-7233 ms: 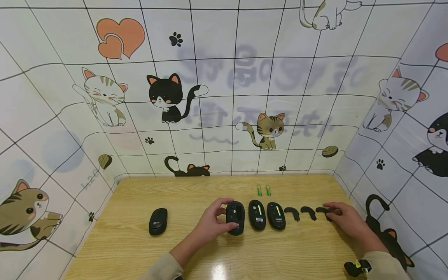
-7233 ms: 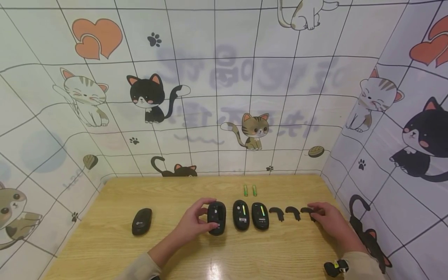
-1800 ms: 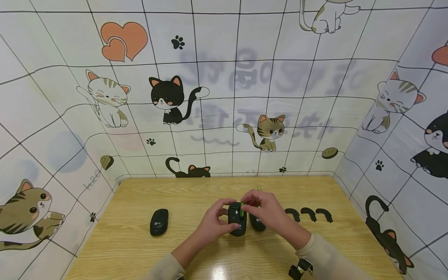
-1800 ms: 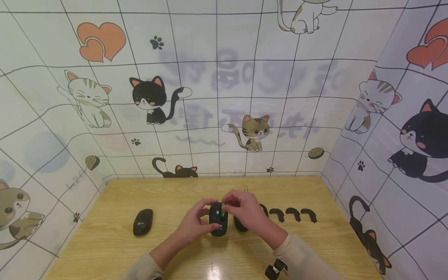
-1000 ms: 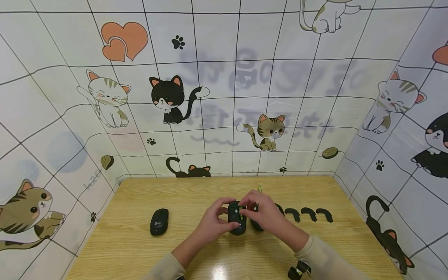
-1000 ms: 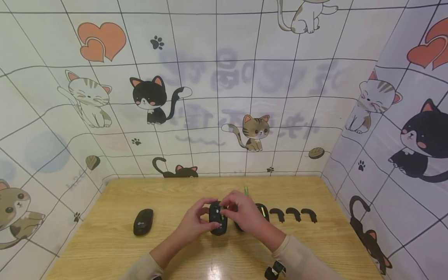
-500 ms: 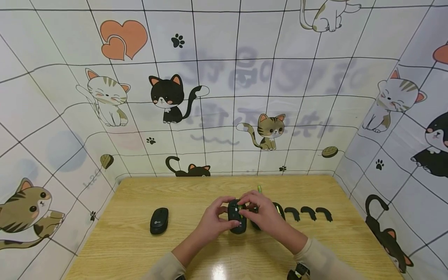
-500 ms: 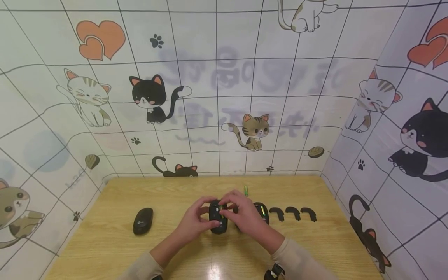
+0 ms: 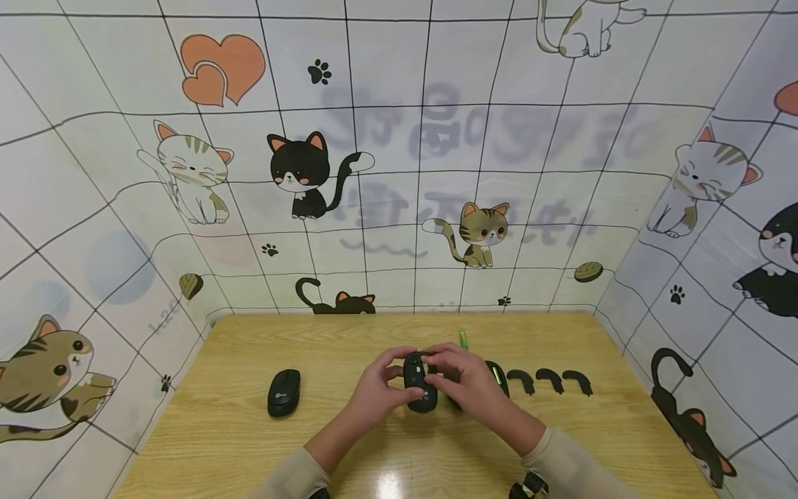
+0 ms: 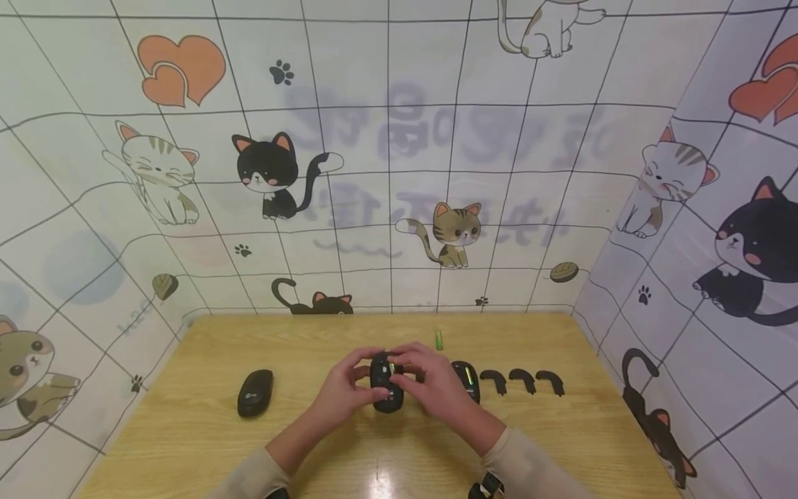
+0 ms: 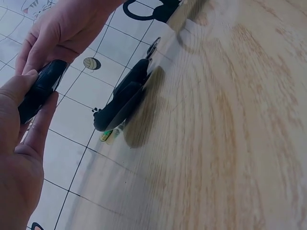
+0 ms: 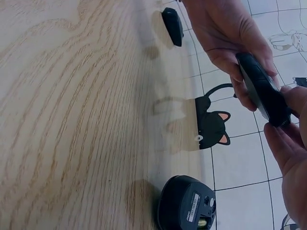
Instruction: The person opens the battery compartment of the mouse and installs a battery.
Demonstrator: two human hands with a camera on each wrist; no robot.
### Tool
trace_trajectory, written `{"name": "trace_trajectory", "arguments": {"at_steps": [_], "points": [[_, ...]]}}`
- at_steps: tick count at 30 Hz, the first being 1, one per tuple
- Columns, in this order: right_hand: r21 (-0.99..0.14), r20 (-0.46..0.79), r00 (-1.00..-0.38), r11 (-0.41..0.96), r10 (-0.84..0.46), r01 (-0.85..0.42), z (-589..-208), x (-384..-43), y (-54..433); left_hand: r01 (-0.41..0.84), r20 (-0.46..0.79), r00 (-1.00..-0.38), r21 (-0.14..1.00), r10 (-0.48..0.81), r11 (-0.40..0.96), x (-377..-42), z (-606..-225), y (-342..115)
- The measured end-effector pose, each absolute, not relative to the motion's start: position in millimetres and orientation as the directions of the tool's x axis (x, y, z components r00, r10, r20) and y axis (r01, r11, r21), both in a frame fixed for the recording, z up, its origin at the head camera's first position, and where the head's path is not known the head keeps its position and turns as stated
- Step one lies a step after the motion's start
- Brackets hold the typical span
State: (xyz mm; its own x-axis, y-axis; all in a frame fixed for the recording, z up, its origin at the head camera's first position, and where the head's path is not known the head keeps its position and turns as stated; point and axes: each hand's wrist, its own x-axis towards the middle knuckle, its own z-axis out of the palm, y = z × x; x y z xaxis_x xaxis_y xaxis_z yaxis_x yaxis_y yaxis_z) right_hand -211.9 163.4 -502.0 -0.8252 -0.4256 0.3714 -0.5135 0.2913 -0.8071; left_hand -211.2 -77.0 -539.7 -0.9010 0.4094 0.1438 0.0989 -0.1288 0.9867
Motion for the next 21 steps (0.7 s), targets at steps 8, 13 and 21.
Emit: {"name": "trace_trajectory", "arguments": {"at_steps": [8,13,21], "points": [[-0.832,0.361,-0.862,0.295,-0.357,-0.471,-501.9,-211.1,160.2,0.114,0.152,-0.893,0.987,0.423,-0.114,-211.8,-537.7,-74.6],[-0.856,0.347,-0.875,0.268,-0.338,-0.443,-500.4,-209.4,159.5,0.108,0.145,-0.894,0.988,0.424,-0.109,-211.0,-536.3,-73.3],[-0.852,0.319,-0.883,0.303,-0.345,-0.427,-496.7,-209.8,162.9,0.117,0.152,-0.891,0.987,0.428,-0.106,-212.5,-536.4,-71.5]]}}
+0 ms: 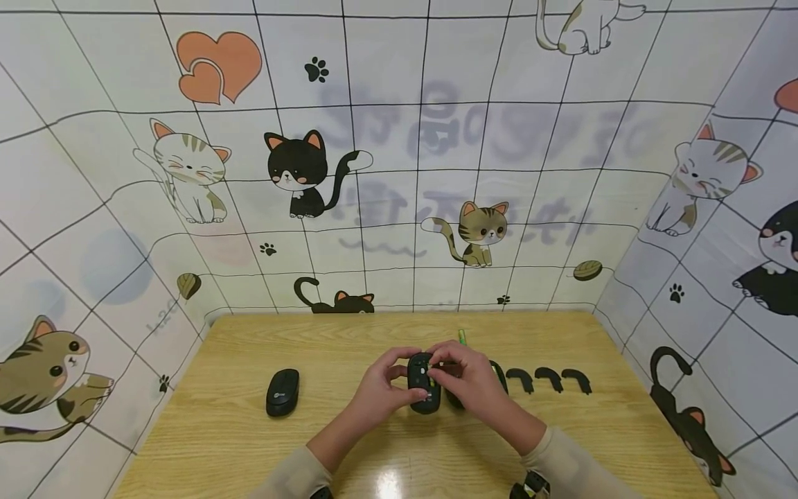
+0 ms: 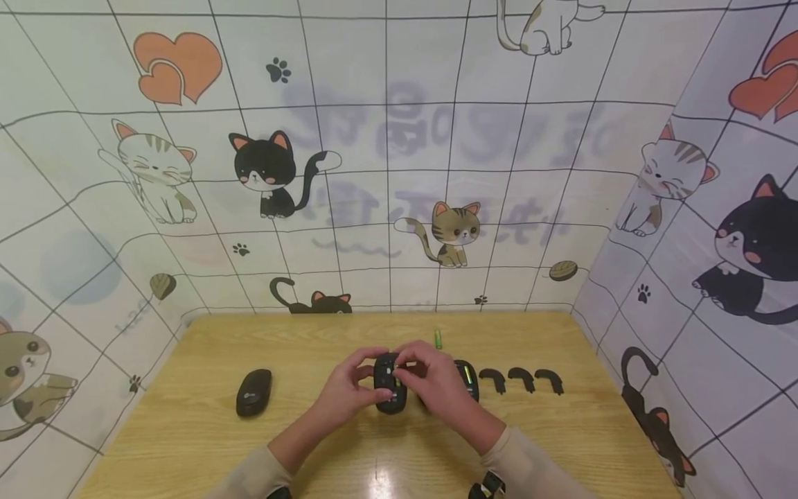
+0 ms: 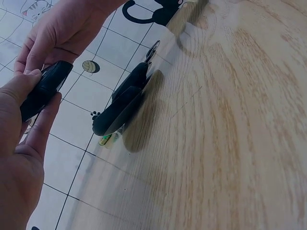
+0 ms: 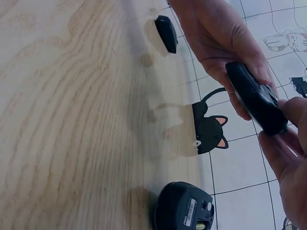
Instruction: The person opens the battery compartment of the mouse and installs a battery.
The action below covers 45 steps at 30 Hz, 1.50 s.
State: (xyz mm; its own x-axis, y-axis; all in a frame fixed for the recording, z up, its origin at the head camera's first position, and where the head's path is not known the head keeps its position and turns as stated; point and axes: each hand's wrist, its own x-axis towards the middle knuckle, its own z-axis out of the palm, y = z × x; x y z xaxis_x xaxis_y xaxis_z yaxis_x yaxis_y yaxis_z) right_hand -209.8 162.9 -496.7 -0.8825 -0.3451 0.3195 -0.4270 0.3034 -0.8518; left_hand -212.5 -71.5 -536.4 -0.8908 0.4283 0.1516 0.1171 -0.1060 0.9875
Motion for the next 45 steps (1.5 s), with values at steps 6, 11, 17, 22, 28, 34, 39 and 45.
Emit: {"name": "trace_trajectory", "arguments": {"at_steps": [6,11,17,22,28,34,39,45], "points": [[-0.846,0.316,-0.873,0.307,-0.370,-0.436,-496,-215,166,0.110,0.143,-0.897,0.989,0.418,-0.102,-212,-536,-70],[-0.847,0.318,-0.876,0.306,-0.362,-0.434,-496,-216,164,0.086,0.119,-0.906,0.991,0.406,-0.099,-212,-535,-70],[-0.888,0.253,-0.904,0.290,-0.344,-0.358,-494,-214,159,0.112,0.136,-0.904,0.990,0.406,-0.084,-213,-535,-70],[-0.917,0.169,-0.931,0.294,-0.324,-0.269,-491,-211,158,0.150,0.160,-0.896,0.987,0.415,-0.057,-214,-535,-70],[-0.929,0.142,-0.941,0.287,-0.306,-0.233,-490,-211,158,0.158,0.162,-0.895,0.986,0.416,-0.045,-213,-534,-69],[-0.928,0.141,-0.951,0.297,-0.276,-0.224,-487,-208,156,0.169,0.166,-0.893,0.985,0.417,-0.031,-211,-533,-68],[-0.924,0.162,-0.946,0.293,-0.280,-0.245,-485,-206,157,0.174,0.162,-0.894,0.985,0.417,-0.011,-211,-531,-67],[-0.923,0.182,-0.940,0.280,-0.287,-0.264,-485,-205,158,0.165,0.160,-0.891,0.986,0.424,-0.026,-211,-530,-68]]}}
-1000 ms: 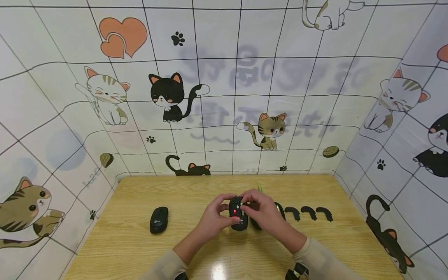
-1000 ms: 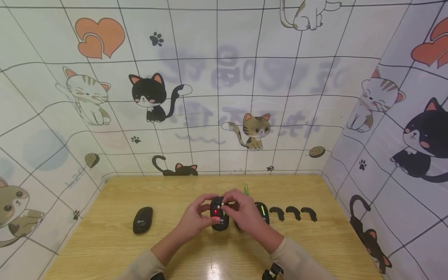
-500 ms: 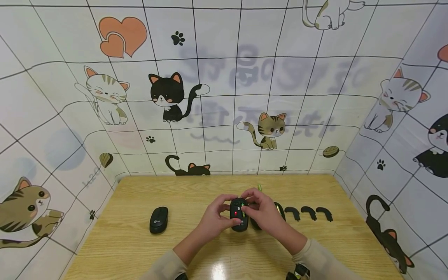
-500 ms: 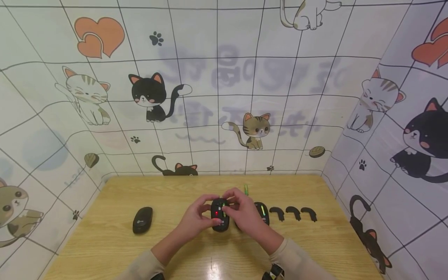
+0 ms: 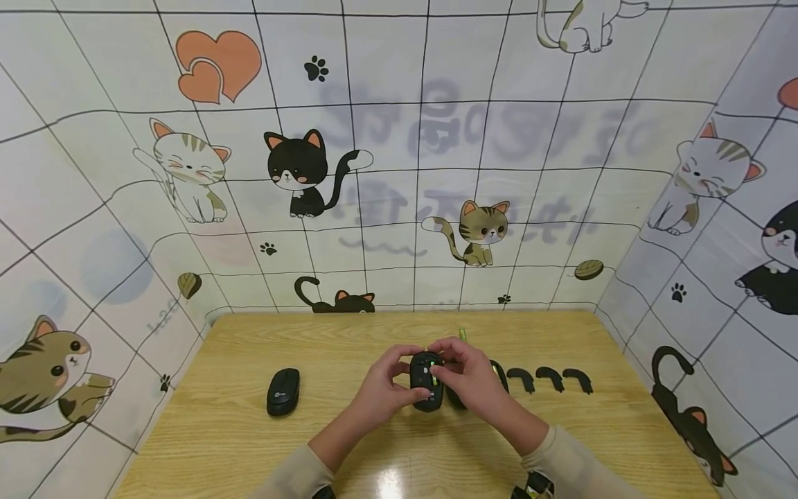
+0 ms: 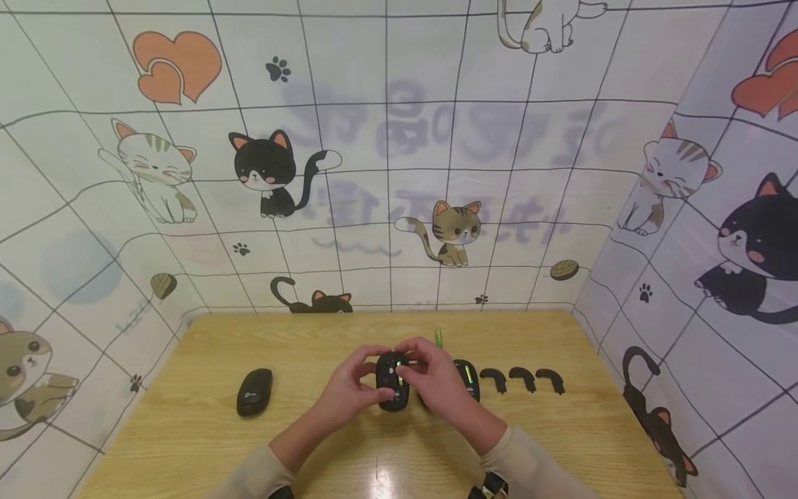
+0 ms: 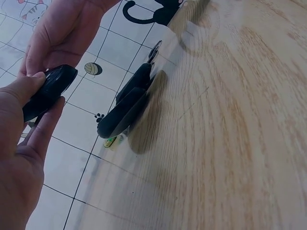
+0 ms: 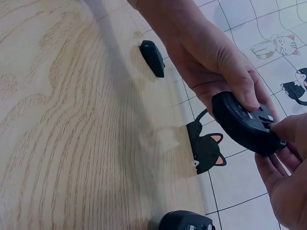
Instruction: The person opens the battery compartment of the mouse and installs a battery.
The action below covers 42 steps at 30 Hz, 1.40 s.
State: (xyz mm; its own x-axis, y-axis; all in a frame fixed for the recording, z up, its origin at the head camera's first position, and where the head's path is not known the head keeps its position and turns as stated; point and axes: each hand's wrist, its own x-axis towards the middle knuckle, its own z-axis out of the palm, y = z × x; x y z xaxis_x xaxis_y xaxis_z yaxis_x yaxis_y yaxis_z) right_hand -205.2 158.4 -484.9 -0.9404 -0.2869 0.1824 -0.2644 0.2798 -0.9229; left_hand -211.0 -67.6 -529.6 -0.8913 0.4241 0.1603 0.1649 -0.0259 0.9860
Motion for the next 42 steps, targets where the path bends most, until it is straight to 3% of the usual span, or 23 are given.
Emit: {"name": "trace_trajectory", "arguments": {"at_steps": [12,18,23,32,42], "points": [[-0.915,0.210,-0.927,0.272,-0.312,-0.299,-492,-208,160,0.155,0.159,-0.887,0.987,0.434,-0.045,-210,-530,-71],[-0.880,0.269,-0.851,0.243,-0.452,-0.407,-498,-210,164,0.141,0.147,-0.893,0.989,0.426,-0.046,-212,-536,-77],[-0.817,0.244,-0.804,0.331,-0.543,-0.472,-506,-209,165,0.127,0.134,-0.903,0.991,0.409,-0.044,-213,-539,-80],[-0.787,0.172,-0.822,0.427,-0.543,-0.447,-516,-209,165,0.099,0.102,-0.896,0.995,0.432,-0.029,-215,-543,-83],[-0.772,0.186,-0.832,0.446,-0.523,-0.452,-521,-215,172,0.104,0.082,-0.821,0.995,0.565,0.008,-218,-544,-89]]}}
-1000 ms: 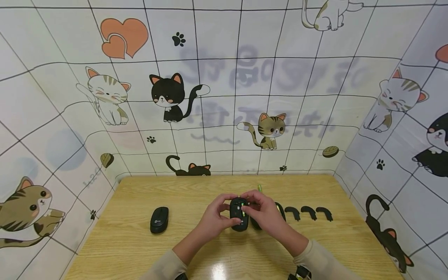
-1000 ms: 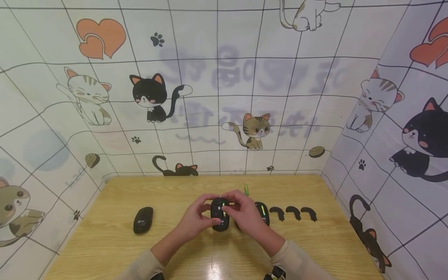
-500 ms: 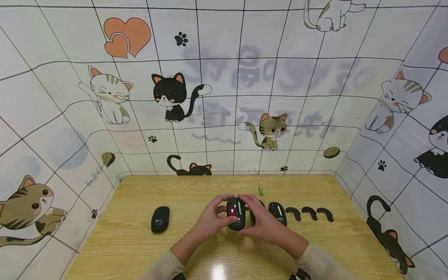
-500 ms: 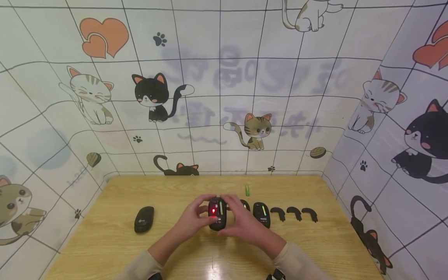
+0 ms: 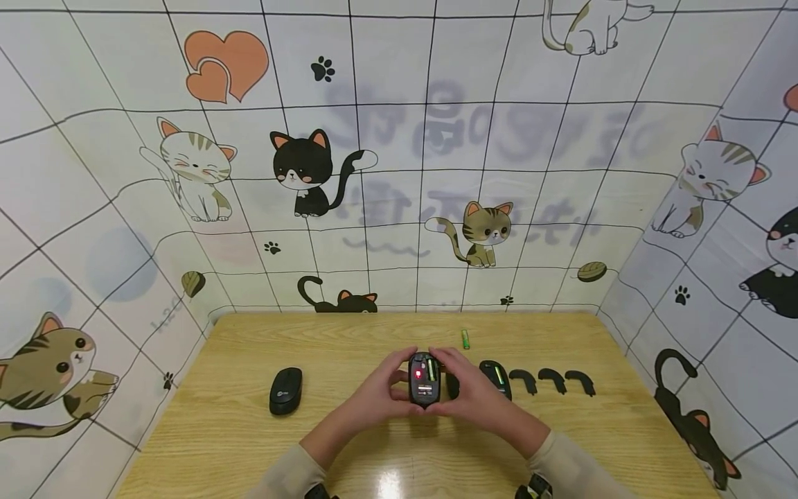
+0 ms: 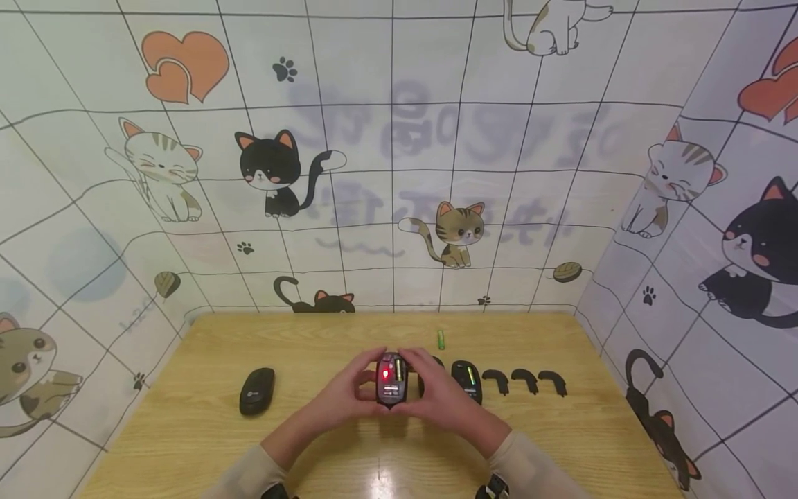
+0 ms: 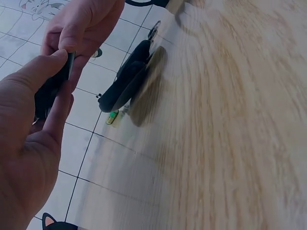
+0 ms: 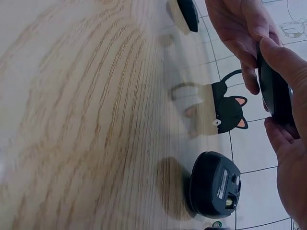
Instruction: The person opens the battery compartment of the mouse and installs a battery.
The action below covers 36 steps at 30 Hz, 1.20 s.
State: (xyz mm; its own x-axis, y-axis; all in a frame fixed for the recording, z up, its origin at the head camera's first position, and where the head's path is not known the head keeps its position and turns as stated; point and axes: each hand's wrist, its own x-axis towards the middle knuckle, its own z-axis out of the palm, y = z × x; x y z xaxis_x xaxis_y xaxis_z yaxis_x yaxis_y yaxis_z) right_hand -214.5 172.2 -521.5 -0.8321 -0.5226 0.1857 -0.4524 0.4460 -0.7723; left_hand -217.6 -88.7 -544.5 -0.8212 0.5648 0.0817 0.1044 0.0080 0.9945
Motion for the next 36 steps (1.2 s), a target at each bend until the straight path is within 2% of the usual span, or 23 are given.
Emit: {"name": "trace_trajectory", "arguments": {"at_steps": [5,9,15,25,36], "points": [[-0.745,0.167,-0.820,0.475,-0.548,-0.469,-525,-220,174,0.265,0.132,-0.829,0.949,0.544,0.173,-222,-547,-90],[-0.687,0.139,-0.808,0.532,-0.572,-0.495,-528,-225,174,0.439,0.207,-0.819,0.827,0.535,0.352,-228,-550,-92],[-0.602,0.097,-0.793,0.598,-0.602,-0.528,-530,-232,170,0.536,0.234,-0.807,0.675,0.542,0.507,-239,-560,-94],[-0.458,0.135,-0.773,0.653,-0.620,-0.603,-542,-243,166,0.596,0.218,-0.775,0.565,0.594,0.570,-251,-566,-100],[-0.426,0.160,-0.768,0.658,-0.621,-0.621,-553,-253,163,0.601,0.215,-0.770,0.559,0.601,0.571,-261,-575,-104]]}}
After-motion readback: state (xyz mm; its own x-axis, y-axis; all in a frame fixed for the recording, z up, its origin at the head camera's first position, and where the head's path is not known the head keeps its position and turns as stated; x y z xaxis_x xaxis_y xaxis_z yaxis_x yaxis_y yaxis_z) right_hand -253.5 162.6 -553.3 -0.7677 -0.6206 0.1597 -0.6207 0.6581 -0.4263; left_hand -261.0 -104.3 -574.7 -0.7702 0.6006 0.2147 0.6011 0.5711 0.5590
